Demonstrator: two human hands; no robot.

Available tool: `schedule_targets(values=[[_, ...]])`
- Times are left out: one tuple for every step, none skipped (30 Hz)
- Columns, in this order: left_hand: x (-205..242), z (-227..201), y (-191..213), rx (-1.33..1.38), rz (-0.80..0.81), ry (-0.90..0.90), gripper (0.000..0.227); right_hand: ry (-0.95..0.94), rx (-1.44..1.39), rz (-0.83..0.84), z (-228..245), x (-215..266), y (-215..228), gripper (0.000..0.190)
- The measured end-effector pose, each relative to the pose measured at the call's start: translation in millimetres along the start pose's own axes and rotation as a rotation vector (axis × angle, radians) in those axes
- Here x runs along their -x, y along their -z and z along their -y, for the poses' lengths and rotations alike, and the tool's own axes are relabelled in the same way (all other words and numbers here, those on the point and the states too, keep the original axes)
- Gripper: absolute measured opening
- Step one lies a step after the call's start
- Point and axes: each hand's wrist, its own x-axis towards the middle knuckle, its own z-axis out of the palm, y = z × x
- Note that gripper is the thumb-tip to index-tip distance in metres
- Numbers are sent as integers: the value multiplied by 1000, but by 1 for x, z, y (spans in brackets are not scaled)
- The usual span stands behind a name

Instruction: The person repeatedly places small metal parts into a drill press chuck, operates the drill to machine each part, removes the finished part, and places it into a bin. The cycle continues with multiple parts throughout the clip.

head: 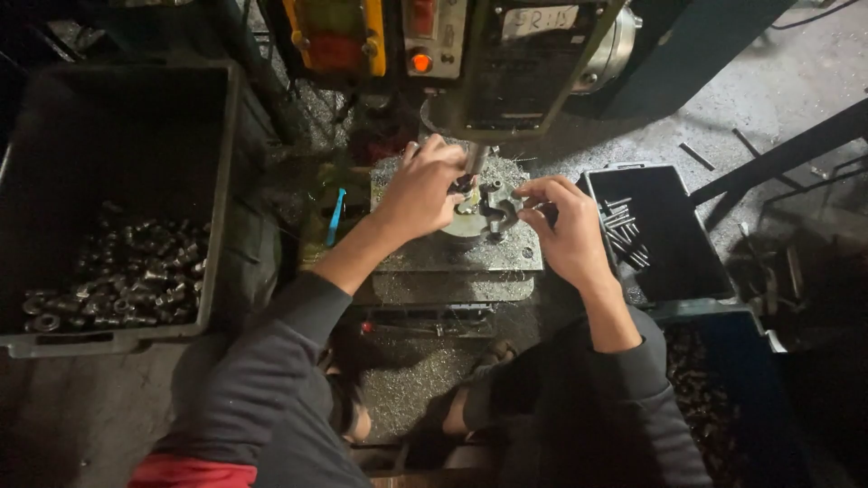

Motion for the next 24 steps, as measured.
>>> schedule_targets(values=[[-1, 4, -3, 2, 2, 2, 20, -2, 0, 2, 2, 1, 0, 19], [-2, 9, -5, -8, -4, -6, 22, -8, -11, 4, 3, 1, 0, 18], [-5, 13, -7, -20, -14, -16, 24, -10, -22, 4, 4, 0, 1, 16], [-7, 12, -7, -20, -17, -16, 24, -8, -22, 5, 2, -1, 1, 16], [-7, 12, -7, -21, -22, 14, 22, 8, 10, 8, 0, 0, 1, 14], [-7, 11, -7, -21, -27, 43, 21, 23, 41, 11, -2, 1, 1, 13], [-8, 13, -8, -20, -26, 45, 21, 22, 40, 13, -1, 0, 0, 13], [-10, 15, -9, -28, -44, 31, 24, 27, 15, 15, 0, -1, 0, 13], [-12, 16, -11, -36, -62, 16, 26, 30, -9, 17, 0, -2, 0, 13], [-10, 15, -10, -35, -61, 18, 26, 28, -9, 18, -1, -1, 0, 13], [-10, 14, -9, -57, -65, 43, 24, 37, -3, 22, -2, 0, 1, 13], [-9, 12, -8, -79, -69, 69, 21, 45, 3, 26, -4, 1, 1, 13], [-10, 14, -9, -79, -71, 68, 21, 46, 5, 25, -7, 1, 0, 13], [-11, 16, -10, -95, -48, 63, 18, 56, 14, 29, -10, 1, -1, 14], [-12, 17, -12, -111, -25, 58, 17, 65, 23, 33, -13, 2, -1, 15], [-13, 18, -15, -110, -26, 57, 17, 65, 26, 32, -12, 0, 1, 15], [-13, 19, -17, -140, -45, 64, 17, 62, 27, 32, -11, -1, 1, 15], [-13, 21, -19, -171, -64, 72, 17, 59, 28, 32, -9, -1, 0, 16], [-11, 21, -18, -169, -62, 72, 17, 57, 28, 33, -9, -1, 0, 16], [-9, 20, -16, -203, -127, 6, 16, 62, 33, 27, -9, -1, -1, 16], [-6, 19, -16, -233, -194, -57, 15, 67, 38, 26, -9, -1, -2, 15], [-2, 16, -16, -228, -192, -52, 15, 64, 38, 32, -9, 3, -1, 15], [-3, 14, -13, -192, -173, -48, 12, 70, 57, 31, -9, 2, -1, 16], [-4, 12, -10, -155, -153, -44, 10, 75, 77, 30, -10, 0, -1, 16]])
